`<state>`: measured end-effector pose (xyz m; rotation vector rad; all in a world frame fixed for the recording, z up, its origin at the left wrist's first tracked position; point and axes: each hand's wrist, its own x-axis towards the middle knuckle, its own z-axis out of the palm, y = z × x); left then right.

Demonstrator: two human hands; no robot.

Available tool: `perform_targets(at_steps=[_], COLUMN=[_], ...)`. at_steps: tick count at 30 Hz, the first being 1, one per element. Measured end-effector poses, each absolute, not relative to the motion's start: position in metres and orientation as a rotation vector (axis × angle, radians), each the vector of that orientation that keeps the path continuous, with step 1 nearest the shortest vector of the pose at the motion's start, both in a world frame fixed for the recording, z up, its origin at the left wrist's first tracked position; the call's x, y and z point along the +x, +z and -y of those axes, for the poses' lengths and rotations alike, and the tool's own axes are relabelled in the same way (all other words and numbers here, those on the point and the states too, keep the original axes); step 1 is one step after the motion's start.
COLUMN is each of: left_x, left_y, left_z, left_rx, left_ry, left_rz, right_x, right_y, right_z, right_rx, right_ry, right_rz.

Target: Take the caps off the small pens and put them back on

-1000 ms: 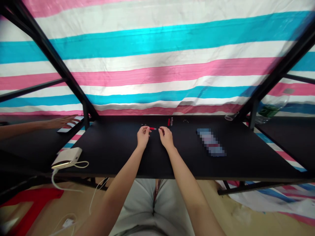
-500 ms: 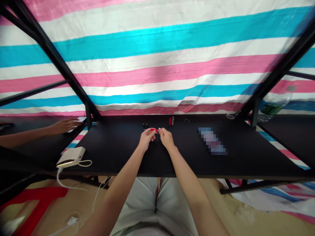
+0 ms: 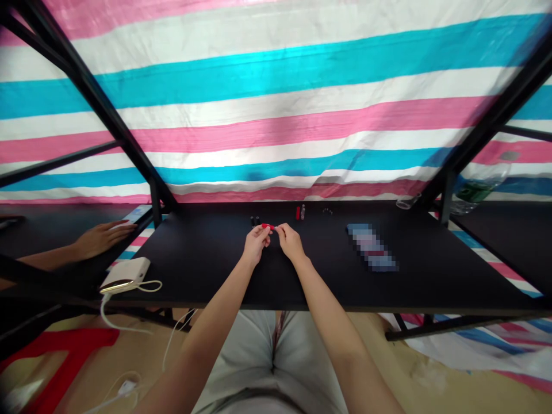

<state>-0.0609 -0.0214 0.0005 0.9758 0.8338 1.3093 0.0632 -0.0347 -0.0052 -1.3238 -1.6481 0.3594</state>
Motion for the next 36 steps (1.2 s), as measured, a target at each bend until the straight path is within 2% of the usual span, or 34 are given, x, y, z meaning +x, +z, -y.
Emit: perform_targets(at_steps=[13, 21, 36], left_x=[-0.064, -0.068, -0.067], left_y=[0.000, -0.002, -0.013], left_z=[0.019, 0.015, 0.020], left_rx=[0.943, 0.858, 1.643], left_ry=[1.362, 1.532, 1.225], left_rz=[-0.900, -0.980, -1.165], right_x=[0.062, 0.064, 0.067], right_y=[-0.007, -0.005, -0.015], right_z=[0.032, 0.033, 0.026], right_rx=[-1.185, -1.188, -1.191], right_ry=[0.332, 0.271, 0.365], right_rz=[1.684, 1.669, 1.774])
